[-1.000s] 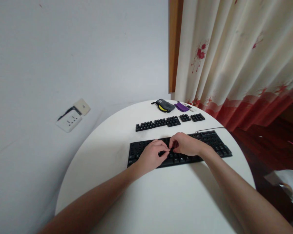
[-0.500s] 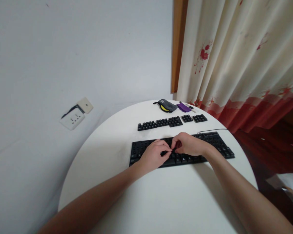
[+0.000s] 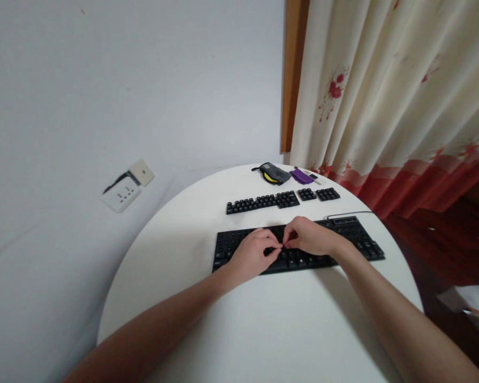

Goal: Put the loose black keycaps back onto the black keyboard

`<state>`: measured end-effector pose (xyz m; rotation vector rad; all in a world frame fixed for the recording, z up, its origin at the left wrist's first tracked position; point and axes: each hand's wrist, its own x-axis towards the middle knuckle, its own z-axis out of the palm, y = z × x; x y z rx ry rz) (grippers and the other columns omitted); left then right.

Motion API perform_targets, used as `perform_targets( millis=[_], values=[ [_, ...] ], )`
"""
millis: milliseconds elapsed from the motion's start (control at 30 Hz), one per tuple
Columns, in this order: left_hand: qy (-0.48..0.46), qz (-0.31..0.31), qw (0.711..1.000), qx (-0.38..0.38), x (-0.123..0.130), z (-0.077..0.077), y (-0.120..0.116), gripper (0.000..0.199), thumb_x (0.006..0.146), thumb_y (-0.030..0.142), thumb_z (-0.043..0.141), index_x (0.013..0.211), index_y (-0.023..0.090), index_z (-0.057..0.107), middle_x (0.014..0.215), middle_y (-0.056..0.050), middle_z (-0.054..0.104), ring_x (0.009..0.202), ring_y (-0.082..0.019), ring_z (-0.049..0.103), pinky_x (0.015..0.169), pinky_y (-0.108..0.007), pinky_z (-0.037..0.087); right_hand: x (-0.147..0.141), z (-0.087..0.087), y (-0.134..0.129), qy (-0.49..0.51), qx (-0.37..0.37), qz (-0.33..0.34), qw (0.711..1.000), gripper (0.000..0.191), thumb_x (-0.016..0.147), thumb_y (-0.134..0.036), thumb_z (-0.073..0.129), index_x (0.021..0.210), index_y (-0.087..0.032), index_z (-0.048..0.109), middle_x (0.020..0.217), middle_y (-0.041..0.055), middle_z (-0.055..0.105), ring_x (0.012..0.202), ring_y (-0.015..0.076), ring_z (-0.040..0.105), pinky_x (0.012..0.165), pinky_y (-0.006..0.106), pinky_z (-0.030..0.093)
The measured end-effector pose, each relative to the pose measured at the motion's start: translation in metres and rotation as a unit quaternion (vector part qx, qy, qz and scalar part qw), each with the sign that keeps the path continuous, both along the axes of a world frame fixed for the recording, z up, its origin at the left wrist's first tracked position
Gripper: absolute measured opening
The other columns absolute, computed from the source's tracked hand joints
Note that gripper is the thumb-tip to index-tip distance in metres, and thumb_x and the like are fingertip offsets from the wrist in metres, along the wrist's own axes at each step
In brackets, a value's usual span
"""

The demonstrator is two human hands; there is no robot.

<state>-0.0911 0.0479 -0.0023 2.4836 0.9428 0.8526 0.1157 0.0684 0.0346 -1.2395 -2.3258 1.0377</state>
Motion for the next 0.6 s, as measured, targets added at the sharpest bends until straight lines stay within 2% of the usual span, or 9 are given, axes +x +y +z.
perform_targets(
  millis=[267, 433, 600],
  values=[
    [0.0, 0.001, 1.0, -0.004, 0.0011, -0.0003, 0.0006, 0.013, 0.082, 0.011, 0.065, 0.086, 0.02, 0.074, 0.09, -0.004, 0.07, 0.086, -0.018, 0.062, 0.082, -0.033, 0.051, -0.0037, -0.0092, 0.0023, 0.002, -0.006, -0.006, 1.0, 0.007, 0.073, -0.019, 0.068, 0.078, -0.017, 0.074, 0.068, 0.0014, 0.071, 0.064, 0.0148, 0.062, 0.059, 0.024, 0.043],
    [0.003, -0.004, 1.0, -0.005, 0.0008, 0.0005, 0.0006, 0.014, 0.084, 0.012, 0.064, 0.087, 0.02, 0.075, 0.089, -0.004, 0.07, 0.087, -0.018, 0.062, 0.082, -0.033, 0.051, -0.0025, -0.0087, 0.0023, -0.031, 0.031, -0.019, 0.999, 0.007, 0.072, -0.019, 0.07, 0.075, -0.018, 0.076, 0.074, 0.0031, 0.073, 0.066, 0.0157, 0.062, 0.062, 0.025, 0.043],
    [0.001, -0.002, 1.0, -0.002, 0.0007, 0.0009, 0.001, 0.013, 0.083, 0.012, 0.065, 0.086, 0.02, 0.075, 0.09, -0.004, 0.07, 0.087, -0.018, 0.062, 0.083, -0.034, 0.051, -0.0004, -0.0065, 0.0041, -0.039, 0.008, -0.012, 0.999, 0.01, 0.074, -0.02, 0.069, 0.077, -0.018, 0.078, 0.07, 0.0032, 0.073, 0.064, 0.0163, 0.062, 0.061, 0.025, 0.043]
  ],
)
